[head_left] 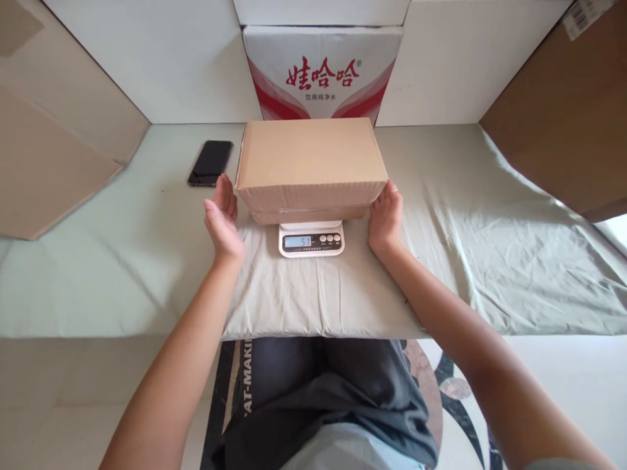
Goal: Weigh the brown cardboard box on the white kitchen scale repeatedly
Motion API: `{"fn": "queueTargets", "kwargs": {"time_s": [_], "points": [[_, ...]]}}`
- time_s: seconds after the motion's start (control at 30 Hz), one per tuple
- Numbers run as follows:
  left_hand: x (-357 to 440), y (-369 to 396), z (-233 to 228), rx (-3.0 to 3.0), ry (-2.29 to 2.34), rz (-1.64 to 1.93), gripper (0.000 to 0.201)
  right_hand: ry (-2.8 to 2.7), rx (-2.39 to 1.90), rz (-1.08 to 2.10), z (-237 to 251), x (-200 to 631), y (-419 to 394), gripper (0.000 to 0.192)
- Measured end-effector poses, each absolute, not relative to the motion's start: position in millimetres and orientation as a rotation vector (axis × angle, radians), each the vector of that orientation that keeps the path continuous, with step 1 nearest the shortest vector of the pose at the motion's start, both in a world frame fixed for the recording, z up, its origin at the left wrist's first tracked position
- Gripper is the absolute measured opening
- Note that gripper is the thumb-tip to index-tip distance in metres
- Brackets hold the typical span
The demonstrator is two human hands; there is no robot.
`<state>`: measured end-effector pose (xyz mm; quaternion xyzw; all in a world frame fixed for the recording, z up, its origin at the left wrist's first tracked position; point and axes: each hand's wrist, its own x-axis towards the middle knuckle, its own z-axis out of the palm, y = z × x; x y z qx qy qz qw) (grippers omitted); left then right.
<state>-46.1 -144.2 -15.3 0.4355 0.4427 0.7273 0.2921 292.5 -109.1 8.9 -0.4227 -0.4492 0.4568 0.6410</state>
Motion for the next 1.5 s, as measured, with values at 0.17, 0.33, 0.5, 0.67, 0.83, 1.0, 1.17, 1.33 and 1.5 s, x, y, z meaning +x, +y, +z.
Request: {"fn": "queueTargets", "kwargs": {"time_s": [0.17, 0.33, 0.5, 0.67, 0.83, 1.0, 1.17, 1.33, 1.5], "points": [[-42.8, -144.6, -10.2, 1.080, 1.114, 1.935, 0.090, -0.973, -0.960, 1.079, 8.2, 292.4, -104.8, 0.080], [-41.2, -144.4, -6.6, 1.097, 1.195, 1.934, 0.113, -0.991, -0.949, 1.088, 6.8, 294.1, -103.5, 0.083], [-51.6, -143.6, -11.4, 1.250, 1.235, 1.838, 0.099, -1.016, -0.960, 1.101, 3.7, 296.2, -102.6, 0.085], [-38.2, -149.4, -2.4, 1.152, 1.185, 1.884, 0.100, -1.044, -0.963, 1.101, 9.0, 295.7, -107.2, 0.081], [-25.3, -156.8, 7.0, 1.225, 1.130, 1.901, 0.100, -1.079, -0.925, 1.064, 16.7, 293.0, -112.2, 0.080], [-22.8, -162.6, 10.6, 1.283, 1.113, 1.871, 0.082, -1.077, -0.916, 1.079, 28.5, 289.8, -120.7, 0.093], [-13.5, -170.8, 19.7, 1.309, 1.076, 1.857, 0.093, -1.122, -0.838, 1.135, 44.1, 282.9, -135.4, 0.091], [-8.4, -175.7, 24.5, 1.335, 1.056, 1.840, 0.093, -1.131, -0.788, 1.162, 47.6, 279.6, -139.7, 0.087], [-6.6, -175.3, 22.8, 1.334, 1.052, 1.853, 0.086, -1.227, -0.762, 1.133, 48.3, 280.3, -139.1, 0.082]]}}
